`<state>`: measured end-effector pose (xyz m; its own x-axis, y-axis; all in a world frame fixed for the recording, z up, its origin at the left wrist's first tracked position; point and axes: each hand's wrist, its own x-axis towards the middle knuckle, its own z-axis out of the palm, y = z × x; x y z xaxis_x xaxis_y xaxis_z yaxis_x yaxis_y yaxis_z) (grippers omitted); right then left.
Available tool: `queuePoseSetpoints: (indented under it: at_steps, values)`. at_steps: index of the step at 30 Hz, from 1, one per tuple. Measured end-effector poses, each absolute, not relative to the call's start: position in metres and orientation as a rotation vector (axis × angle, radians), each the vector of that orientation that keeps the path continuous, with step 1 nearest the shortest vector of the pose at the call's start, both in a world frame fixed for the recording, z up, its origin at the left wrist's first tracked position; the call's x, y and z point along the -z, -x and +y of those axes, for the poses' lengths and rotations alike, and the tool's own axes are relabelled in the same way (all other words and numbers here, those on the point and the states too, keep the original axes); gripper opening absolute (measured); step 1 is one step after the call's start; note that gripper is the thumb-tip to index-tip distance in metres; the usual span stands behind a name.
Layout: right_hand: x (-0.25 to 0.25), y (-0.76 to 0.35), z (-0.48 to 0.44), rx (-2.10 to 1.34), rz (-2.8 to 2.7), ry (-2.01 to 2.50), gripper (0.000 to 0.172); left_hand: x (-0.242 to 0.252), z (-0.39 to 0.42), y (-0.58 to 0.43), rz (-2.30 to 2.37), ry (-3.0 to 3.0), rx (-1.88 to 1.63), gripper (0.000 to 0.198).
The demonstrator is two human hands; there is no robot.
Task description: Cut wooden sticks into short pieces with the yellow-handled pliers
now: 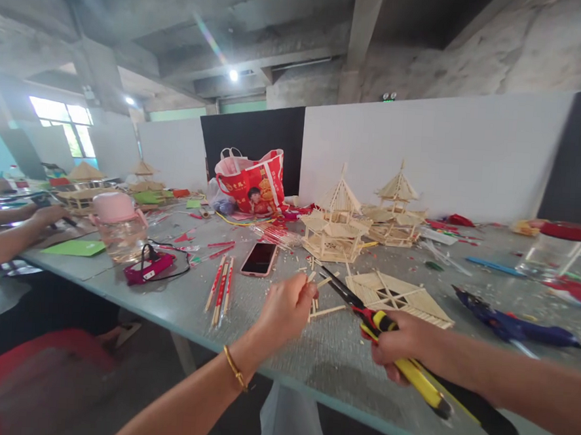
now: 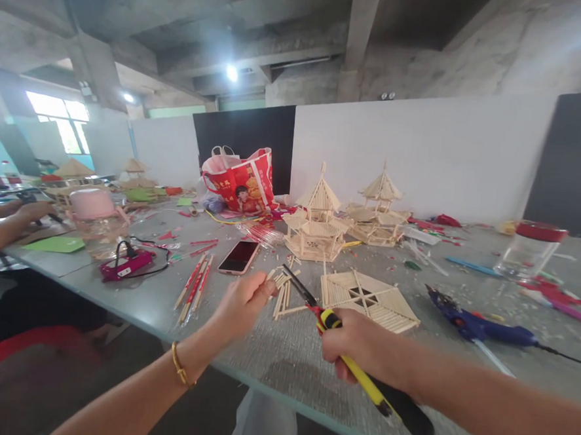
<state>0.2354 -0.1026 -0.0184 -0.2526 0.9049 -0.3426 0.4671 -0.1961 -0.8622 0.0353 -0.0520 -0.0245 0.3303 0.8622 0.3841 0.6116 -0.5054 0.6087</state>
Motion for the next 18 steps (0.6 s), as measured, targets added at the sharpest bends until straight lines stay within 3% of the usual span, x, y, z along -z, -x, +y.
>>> queuePoseSetpoints:
  at_steps: [11,18]
  values:
    - [0.011,-0.238,-0.112,-1.275,-1.746,1.759,0.014,0.023,-0.052,-0.036,1.284,-2.202,-1.0,0.029]
    - [0.017,-0.219,-0.127,-1.808,-1.225,1.344,0.024,0.024,-0.066,-0.042,1.277,-2.289,-1.237,0.028]
